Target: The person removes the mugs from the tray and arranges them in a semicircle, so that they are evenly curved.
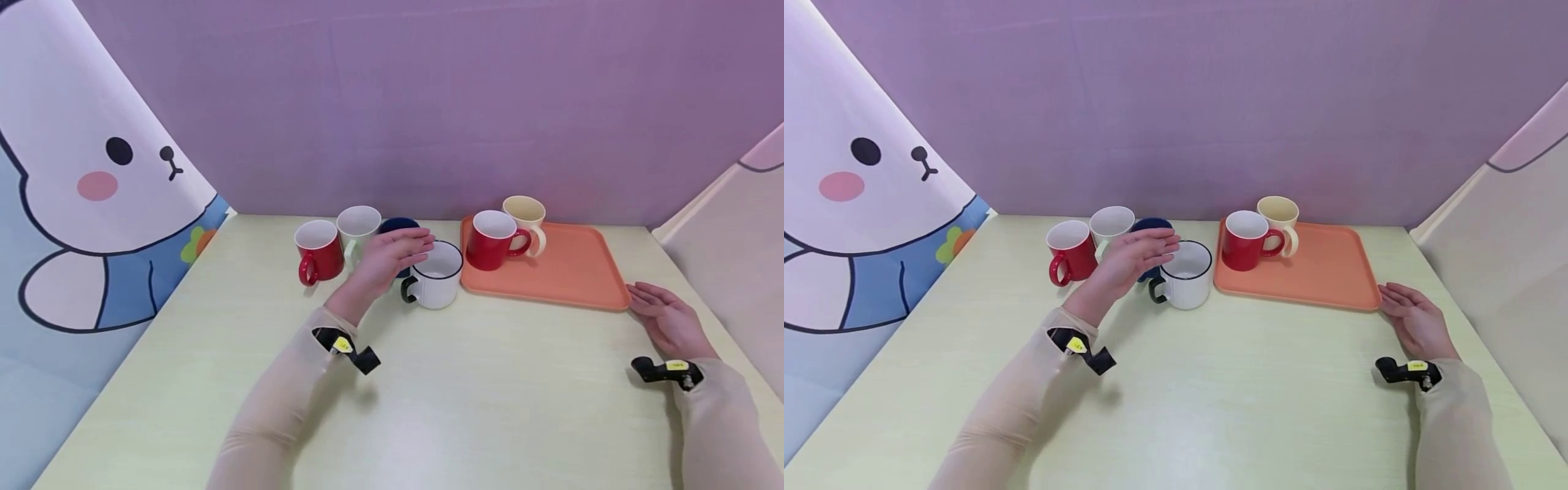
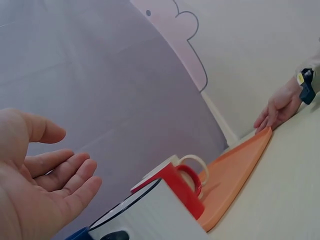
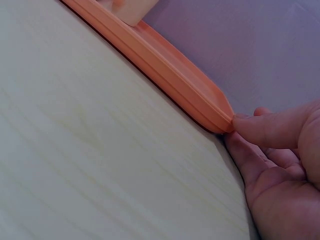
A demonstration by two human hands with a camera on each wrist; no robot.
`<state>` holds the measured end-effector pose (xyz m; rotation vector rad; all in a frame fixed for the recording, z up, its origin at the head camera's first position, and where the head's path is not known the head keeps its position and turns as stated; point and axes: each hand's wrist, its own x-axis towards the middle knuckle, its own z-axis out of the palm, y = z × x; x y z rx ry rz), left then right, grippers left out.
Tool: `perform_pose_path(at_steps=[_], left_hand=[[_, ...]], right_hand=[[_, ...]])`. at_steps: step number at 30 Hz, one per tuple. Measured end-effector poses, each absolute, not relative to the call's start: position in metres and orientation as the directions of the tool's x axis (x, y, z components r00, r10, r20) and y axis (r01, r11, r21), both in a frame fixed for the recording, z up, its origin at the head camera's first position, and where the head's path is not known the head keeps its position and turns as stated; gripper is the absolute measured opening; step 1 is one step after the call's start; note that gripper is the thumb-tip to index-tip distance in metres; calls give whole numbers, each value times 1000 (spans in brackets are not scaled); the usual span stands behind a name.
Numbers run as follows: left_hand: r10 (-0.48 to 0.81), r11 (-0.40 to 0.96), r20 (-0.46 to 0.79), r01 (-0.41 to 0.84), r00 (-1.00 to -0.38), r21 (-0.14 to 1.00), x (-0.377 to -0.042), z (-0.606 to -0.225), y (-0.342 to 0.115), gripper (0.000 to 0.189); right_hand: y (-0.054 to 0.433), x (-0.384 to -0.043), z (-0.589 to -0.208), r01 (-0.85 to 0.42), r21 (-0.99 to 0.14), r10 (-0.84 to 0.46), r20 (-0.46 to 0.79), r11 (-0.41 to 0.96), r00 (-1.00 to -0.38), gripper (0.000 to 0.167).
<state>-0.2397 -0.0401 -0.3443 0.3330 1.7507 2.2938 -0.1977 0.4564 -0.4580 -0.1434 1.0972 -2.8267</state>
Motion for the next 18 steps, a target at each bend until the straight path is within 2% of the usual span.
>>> perform_pose_path(at_steps=[11, 18], left_hand=[[389, -269, 13, -101, -921, 958, -235, -342, -4, 38], [431, -281, -61, -199, -900, 939, -234, -344, 23, 38]], right_hand=[[456, -198, -458, 54, -681, -123, 53, -730, -991, 47], [455, -197, -457, 51, -696, -120, 51, -716, -992, 45]])
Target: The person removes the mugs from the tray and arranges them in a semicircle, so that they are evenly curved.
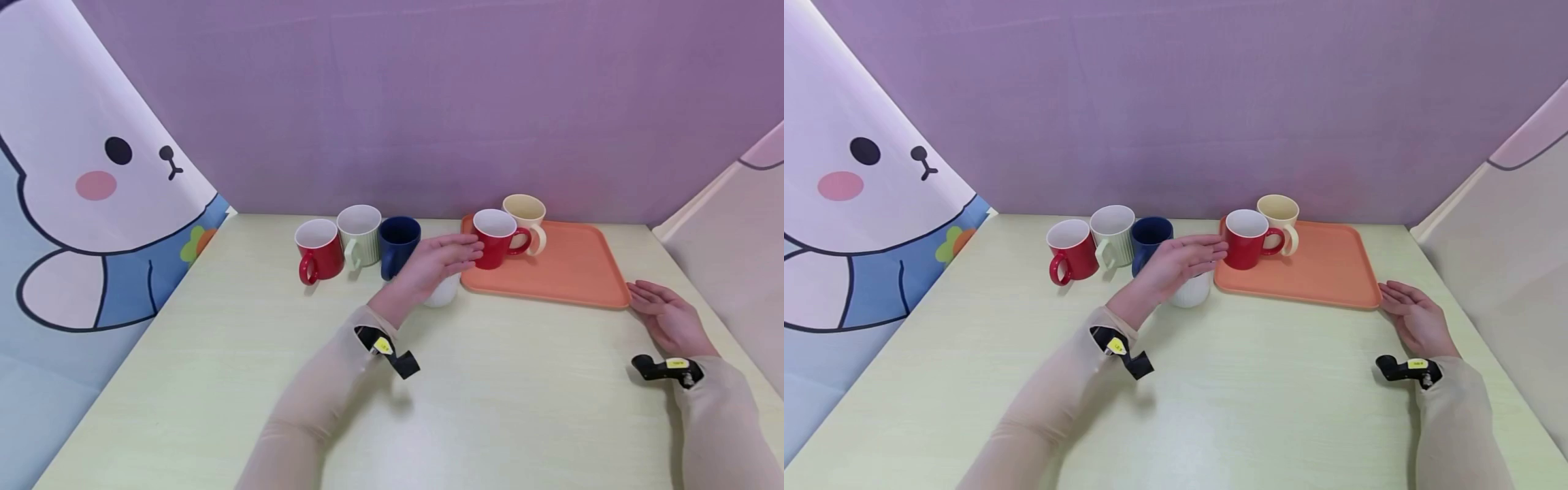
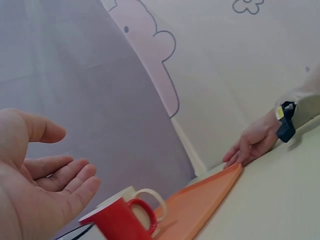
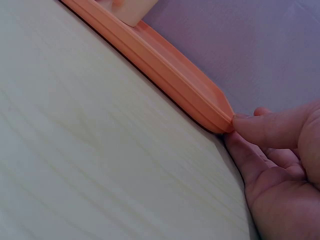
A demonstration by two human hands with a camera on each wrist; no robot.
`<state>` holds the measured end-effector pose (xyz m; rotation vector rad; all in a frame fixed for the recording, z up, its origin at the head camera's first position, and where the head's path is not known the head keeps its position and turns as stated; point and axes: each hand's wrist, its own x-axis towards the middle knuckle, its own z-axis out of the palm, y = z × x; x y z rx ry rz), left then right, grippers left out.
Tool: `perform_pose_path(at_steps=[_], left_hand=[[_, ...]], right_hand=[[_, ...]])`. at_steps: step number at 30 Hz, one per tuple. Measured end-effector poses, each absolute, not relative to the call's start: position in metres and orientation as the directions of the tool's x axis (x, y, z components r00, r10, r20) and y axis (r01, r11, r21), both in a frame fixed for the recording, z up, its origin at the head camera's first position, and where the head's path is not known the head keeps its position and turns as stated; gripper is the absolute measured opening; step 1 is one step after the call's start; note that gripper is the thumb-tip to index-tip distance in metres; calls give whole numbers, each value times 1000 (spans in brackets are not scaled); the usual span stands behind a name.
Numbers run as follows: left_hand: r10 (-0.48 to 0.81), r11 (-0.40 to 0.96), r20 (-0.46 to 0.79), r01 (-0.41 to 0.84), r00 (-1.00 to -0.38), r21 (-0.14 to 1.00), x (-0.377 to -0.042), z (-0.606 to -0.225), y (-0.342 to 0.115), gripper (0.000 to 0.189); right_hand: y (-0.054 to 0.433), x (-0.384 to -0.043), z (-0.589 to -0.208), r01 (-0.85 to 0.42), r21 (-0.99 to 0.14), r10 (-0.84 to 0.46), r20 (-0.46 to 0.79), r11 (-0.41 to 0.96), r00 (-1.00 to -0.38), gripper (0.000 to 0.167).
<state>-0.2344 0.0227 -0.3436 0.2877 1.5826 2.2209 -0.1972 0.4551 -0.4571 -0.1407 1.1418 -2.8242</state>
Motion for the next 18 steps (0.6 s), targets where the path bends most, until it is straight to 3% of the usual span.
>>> perform_pose_path(at_steps=[18], left_hand=[[452, -362, -98, -282, -887, 889, -244, -373, 93, 36]], right_hand=[[455, -197, -455, 70, -724, -102, 1, -686, -995, 43]])
